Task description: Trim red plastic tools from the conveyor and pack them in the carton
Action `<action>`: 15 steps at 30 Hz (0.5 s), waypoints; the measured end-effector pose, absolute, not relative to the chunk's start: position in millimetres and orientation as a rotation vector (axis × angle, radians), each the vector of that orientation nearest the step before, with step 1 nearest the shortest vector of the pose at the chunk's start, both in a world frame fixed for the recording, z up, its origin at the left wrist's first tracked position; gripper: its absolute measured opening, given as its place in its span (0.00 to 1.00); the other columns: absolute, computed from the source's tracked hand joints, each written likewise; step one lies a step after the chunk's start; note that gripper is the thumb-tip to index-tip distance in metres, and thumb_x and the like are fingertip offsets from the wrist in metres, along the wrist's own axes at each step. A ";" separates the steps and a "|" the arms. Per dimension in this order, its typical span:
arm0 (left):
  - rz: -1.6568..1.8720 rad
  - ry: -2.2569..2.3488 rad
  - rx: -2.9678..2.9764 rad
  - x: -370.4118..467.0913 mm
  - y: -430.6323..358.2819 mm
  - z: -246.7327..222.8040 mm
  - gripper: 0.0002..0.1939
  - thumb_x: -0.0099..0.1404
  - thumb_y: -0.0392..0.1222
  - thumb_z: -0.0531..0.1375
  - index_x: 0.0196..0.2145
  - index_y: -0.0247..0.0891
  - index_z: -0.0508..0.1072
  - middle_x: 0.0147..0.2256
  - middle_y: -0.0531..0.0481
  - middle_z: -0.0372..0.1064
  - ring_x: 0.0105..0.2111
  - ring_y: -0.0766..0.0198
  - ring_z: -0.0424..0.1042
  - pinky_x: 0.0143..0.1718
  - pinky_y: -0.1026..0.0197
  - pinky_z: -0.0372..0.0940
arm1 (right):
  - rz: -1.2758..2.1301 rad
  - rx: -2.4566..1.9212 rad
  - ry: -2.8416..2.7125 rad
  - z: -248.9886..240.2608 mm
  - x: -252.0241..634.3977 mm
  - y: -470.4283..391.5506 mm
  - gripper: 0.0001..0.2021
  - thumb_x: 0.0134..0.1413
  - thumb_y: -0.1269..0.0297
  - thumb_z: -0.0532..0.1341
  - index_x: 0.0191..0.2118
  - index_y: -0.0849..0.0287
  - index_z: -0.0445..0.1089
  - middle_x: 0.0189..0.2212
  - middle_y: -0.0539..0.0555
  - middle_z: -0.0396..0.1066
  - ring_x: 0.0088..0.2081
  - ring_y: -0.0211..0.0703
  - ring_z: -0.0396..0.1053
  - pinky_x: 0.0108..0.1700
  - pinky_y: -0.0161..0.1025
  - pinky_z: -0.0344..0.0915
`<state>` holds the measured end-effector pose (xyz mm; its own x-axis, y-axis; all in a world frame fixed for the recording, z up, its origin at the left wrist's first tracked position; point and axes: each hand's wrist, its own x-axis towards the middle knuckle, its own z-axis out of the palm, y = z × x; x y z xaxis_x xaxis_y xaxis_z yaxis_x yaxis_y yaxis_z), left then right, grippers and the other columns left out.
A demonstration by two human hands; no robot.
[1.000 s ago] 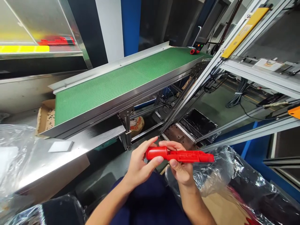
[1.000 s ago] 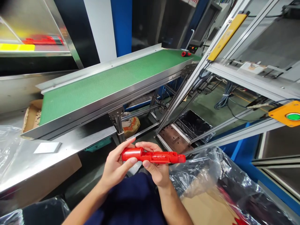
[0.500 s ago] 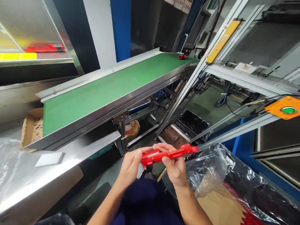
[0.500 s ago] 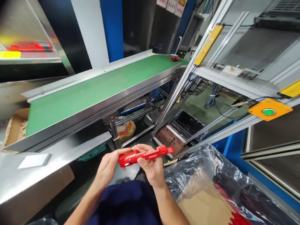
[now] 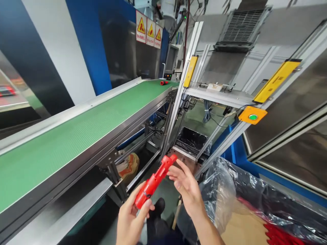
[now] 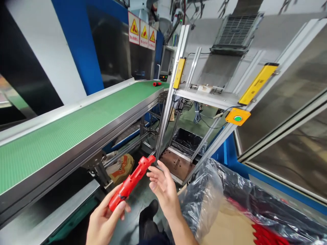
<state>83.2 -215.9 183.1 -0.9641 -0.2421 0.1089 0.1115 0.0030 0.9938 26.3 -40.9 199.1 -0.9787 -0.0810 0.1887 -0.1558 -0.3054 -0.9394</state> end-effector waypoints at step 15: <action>-0.521 -2.065 -0.888 -90.5 -193.3 179.4 0.17 0.73 0.38 0.52 0.57 0.32 0.67 0.46 0.40 0.74 0.46 0.62 0.76 0.46 0.68 0.72 | 1.839 0.264 -1.999 232.5 -103.3 30.6 0.17 0.41 0.48 0.70 0.41 0.35 0.75 0.38 0.47 0.80 0.40 0.60 0.78 0.41 0.52 0.77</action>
<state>-90.5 -193.3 179.4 -0.4242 0.4086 0.8082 0.7433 0.6669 0.0530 -103.3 30.6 232.5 -0.8981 0.1349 0.4186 -0.4060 0.1121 -0.9070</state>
